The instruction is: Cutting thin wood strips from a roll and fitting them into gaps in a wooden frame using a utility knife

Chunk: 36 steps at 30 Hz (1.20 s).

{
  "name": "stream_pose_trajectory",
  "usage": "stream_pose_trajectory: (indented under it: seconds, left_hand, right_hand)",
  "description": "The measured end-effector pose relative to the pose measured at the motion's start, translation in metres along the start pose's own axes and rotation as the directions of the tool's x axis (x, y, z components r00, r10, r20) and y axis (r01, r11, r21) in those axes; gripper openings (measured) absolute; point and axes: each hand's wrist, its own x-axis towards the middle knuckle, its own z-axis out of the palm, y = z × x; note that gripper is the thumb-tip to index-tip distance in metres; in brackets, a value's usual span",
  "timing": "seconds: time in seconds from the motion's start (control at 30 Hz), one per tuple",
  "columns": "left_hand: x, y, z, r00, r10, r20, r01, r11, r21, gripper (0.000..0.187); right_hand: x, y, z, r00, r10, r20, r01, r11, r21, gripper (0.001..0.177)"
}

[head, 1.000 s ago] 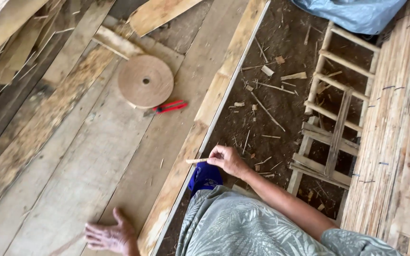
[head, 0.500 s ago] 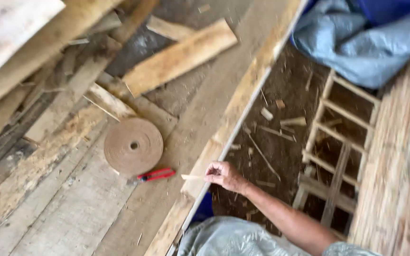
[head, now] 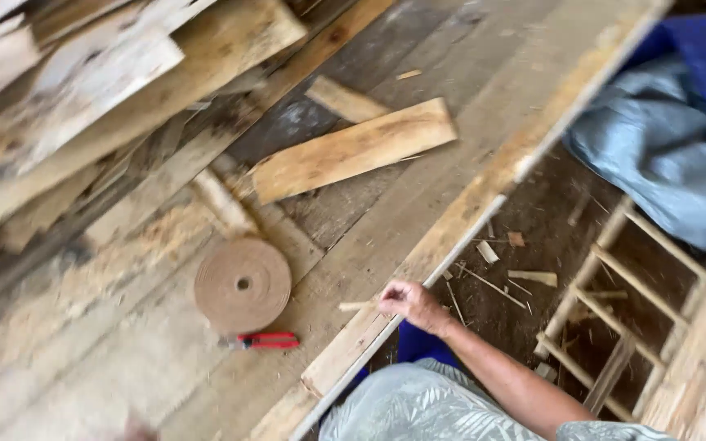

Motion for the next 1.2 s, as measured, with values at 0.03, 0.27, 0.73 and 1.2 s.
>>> stream_pose_trajectory:
  seconds: [0.03,0.27,0.73,1.2]
  left_hand:
    - [-0.012,0.028,-0.022,1.0,-0.024,-0.012,0.025,0.998,0.06,0.086]
    - [0.061,0.332,-0.02,0.994,0.069,0.089,-0.041,0.955,-0.292,0.073]
    - [0.16,0.546,0.185,0.872,0.303,0.385,-0.213,0.942,-0.259,0.049]
    - [0.199,0.527,0.317,0.895,0.376,0.242,-0.271,0.887,-0.375,0.038]
  right_hand:
    - [0.011,-0.001,-0.011,1.0,0.009,0.004,-0.009,0.997,-0.077,0.009]
    - [0.106,-0.03,-0.099,0.989,0.007,0.149,-0.011,1.0,0.026,0.013]
    - [0.216,-0.042,-0.2,0.993,0.028,0.119,-0.043,0.991,0.127,0.016]
    - [0.378,-0.037,-0.152,0.988,0.113,0.101,-0.14,0.936,0.324,0.016]
